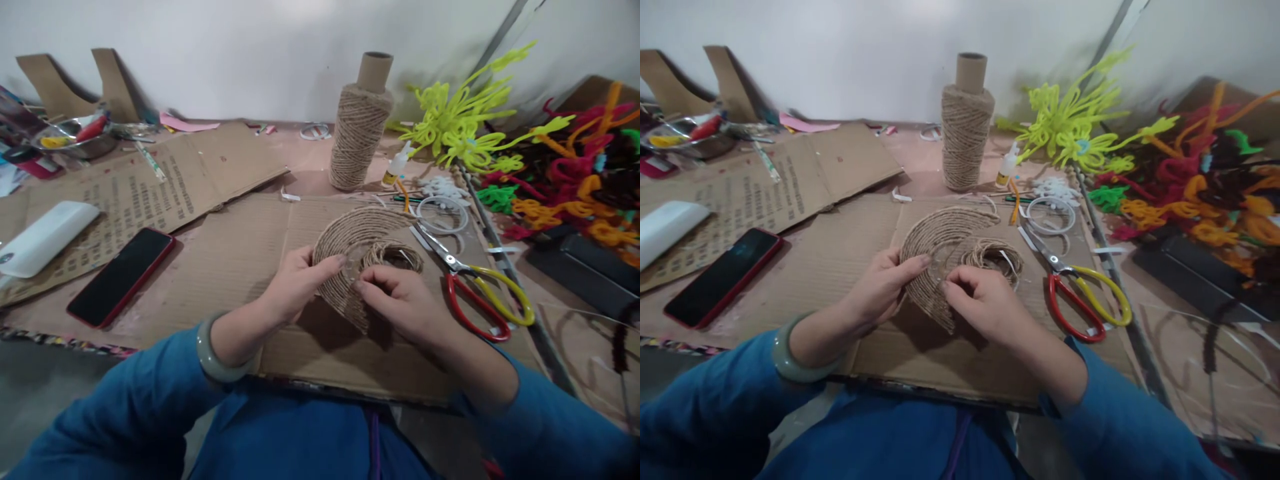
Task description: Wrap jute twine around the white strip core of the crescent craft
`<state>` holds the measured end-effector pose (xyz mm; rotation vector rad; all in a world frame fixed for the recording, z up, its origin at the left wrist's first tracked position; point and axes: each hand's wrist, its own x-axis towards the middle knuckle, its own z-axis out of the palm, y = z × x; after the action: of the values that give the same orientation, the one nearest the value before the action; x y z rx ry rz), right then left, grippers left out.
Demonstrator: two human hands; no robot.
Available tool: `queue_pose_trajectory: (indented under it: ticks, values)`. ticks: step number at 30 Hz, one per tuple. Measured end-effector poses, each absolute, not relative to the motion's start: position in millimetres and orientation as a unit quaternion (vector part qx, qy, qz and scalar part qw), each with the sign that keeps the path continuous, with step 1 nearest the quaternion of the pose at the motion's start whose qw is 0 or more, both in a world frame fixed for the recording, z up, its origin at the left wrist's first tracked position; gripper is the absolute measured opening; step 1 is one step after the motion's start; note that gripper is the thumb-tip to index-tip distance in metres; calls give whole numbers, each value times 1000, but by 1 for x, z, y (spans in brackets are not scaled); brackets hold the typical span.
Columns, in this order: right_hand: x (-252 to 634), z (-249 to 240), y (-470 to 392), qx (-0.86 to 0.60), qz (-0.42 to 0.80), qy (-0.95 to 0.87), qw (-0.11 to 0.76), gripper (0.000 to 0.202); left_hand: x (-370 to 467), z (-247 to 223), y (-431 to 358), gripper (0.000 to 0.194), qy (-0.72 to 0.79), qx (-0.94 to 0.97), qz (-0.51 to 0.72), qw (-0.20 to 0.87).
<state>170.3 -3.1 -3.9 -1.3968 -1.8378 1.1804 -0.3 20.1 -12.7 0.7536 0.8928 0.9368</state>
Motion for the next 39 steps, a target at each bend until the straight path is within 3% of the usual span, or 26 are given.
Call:
queue_pose_trajectory:
  ticks: [3, 9, 14, 19, 28, 33, 39]
  values:
    - [179, -5, 2, -529, 452, -658, 288, 29, -1, -11, 21, 24, 415, 342, 433, 723]
    - [206, 1, 17, -525, 512, -473, 489, 47, -4, -3, 18, 17, 427, 412, 351, 724]
    - [207, 6, 18, -516, 571, -486, 413, 32, -7, -1, 22, 19, 415, 438, 296, 741]
    - [200, 0, 20, -546, 582, -452, 398, 27, -11, -2, 30, 32, 429, 442, 383, 688]
    - [196, -5, 14, -522, 610, -485, 346, 30, -12, -6, 35, 29, 431, 434, 411, 676]
    - [193, -5, 17, -529, 598, -483, 359, 31, -13, -5, 37, 30, 416, 416, 400, 703]
    - [193, -5, 21, -536, 566, -428, 457, 35, -15, -16, 44, 32, 401, 421, 453, 675]
